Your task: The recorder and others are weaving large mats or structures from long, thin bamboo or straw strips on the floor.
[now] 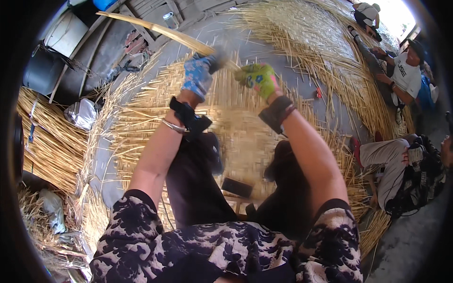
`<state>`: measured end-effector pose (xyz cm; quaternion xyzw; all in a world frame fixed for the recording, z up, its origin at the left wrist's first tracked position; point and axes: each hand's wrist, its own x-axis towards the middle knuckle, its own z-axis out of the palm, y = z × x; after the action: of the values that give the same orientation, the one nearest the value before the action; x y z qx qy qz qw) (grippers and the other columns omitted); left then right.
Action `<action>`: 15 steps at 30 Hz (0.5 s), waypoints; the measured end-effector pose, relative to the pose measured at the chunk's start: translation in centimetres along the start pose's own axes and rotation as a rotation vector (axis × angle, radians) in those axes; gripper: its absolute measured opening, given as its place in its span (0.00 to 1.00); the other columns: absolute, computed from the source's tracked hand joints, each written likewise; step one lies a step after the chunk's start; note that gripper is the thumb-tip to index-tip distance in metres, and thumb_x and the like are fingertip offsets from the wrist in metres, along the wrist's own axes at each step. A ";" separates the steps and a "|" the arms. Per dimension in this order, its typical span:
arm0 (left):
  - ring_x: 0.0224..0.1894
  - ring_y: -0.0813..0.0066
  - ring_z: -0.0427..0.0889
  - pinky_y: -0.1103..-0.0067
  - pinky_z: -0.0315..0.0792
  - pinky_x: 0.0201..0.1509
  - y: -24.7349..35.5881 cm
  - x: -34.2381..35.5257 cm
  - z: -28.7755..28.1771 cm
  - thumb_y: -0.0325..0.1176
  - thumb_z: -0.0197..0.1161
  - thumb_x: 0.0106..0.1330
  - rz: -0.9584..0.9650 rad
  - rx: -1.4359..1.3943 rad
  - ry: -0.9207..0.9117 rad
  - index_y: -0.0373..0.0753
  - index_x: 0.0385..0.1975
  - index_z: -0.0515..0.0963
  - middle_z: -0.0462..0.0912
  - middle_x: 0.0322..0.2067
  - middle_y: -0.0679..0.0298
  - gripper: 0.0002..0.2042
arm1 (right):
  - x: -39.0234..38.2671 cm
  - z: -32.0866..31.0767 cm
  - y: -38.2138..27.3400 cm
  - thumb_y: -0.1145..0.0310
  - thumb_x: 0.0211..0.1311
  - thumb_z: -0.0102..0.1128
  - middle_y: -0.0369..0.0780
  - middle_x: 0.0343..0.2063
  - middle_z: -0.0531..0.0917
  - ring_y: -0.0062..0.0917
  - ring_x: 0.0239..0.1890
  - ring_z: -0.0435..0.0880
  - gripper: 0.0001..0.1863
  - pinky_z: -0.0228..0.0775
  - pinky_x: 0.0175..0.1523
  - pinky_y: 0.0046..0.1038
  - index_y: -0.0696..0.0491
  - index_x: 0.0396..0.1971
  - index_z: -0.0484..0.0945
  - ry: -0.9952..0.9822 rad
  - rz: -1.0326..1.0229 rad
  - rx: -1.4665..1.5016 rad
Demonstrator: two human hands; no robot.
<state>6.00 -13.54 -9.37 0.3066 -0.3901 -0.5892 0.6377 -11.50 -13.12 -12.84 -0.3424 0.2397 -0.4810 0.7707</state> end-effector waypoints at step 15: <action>0.33 0.74 0.76 0.81 0.72 0.38 -3.4 10.8 -11.3 0.27 0.57 0.55 -0.012 0.126 0.243 0.34 0.35 0.71 0.76 0.30 0.61 0.09 | 9.9 -7.0 2.0 0.65 0.54 0.52 0.45 0.31 0.78 0.24 0.24 0.79 0.17 0.73 0.27 0.20 0.60 0.41 0.71 -0.249 0.381 -0.453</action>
<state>13.96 -25.37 -16.52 0.4173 -0.3446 -0.5259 0.6562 -11.06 -23.61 -19.33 -0.5106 0.3042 -0.2170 0.7744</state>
